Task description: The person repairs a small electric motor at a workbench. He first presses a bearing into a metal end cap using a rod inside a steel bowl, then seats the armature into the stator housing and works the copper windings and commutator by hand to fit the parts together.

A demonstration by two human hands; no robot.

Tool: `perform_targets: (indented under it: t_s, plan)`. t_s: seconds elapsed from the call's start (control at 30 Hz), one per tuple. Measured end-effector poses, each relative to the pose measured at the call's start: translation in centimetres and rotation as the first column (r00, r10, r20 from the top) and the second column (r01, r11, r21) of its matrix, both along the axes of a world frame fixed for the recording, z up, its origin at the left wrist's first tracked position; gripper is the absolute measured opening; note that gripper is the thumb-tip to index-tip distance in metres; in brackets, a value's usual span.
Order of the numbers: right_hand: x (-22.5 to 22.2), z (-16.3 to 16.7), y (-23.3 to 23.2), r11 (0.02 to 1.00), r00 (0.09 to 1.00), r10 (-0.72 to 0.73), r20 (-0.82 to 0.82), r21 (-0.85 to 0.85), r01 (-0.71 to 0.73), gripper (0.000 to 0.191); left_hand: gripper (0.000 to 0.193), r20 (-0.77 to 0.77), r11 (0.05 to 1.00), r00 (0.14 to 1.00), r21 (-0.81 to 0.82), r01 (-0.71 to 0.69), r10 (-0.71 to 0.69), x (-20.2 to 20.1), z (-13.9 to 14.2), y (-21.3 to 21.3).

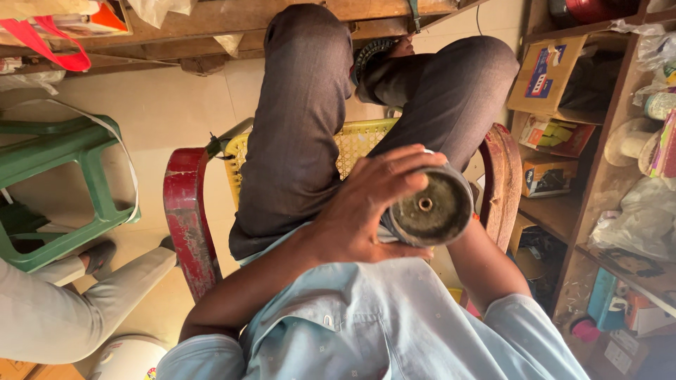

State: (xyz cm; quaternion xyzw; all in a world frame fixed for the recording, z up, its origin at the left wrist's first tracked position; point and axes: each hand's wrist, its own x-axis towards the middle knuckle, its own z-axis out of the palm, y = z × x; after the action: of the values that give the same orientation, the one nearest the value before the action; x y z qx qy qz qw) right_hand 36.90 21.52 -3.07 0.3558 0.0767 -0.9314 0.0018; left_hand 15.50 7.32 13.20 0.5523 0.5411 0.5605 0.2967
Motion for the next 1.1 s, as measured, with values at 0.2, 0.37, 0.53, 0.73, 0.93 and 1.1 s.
perform_targets:
  t_s: [0.2, 0.37, 0.53, 0.73, 0.93, 1.1]
  plan:
    - [-0.5, 1.8, -0.8, 0.998, 0.977, 0.056, 0.207, 0.008, -0.059, 0.034, 0.111, 0.033, 0.997, 0.998, -0.043, -0.060, 0.062, -0.5, -0.6, -0.1]
    - [-0.7, 1.2, -1.5, 0.968, 0.998, -0.023, -0.056, 0.248, 0.036, 0.047, 0.108, 0.028, 0.993, 0.995, -0.071, -0.095, 0.097, -0.6, -0.7, 0.1]
    - [-1.5, 1.6, -2.2, 0.978, 0.992, -0.010, 0.123, 0.210, -0.016, 0.056, 0.106, -0.003, 0.985, 0.990, -0.102, -0.138, 0.138, -0.5, -0.6, 0.2]
    - [-1.6, 2.5, -4.2, 0.962, 0.997, -0.077, 0.031, 0.264, 0.066, 0.071, 0.109, -0.027, 0.992, 0.993, -0.045, -0.118, 0.117, -0.1, -0.8, 0.1]
    - [-0.3, -0.2, -3.3, 0.974, 0.974, -0.226, 0.004, 0.030, 0.225, 0.037, 0.110, -0.025, 0.997, 0.997, 0.005, -0.080, 0.080, -0.1, -1.0, 0.1]
    - [1.6, -0.1, -2.1, 0.945, 0.989, -0.119, -0.093, 0.295, 0.141, 0.042, 0.102, -0.075, 0.998, 0.995, -0.019, -0.065, 0.064, 0.1, -0.3, 0.1]
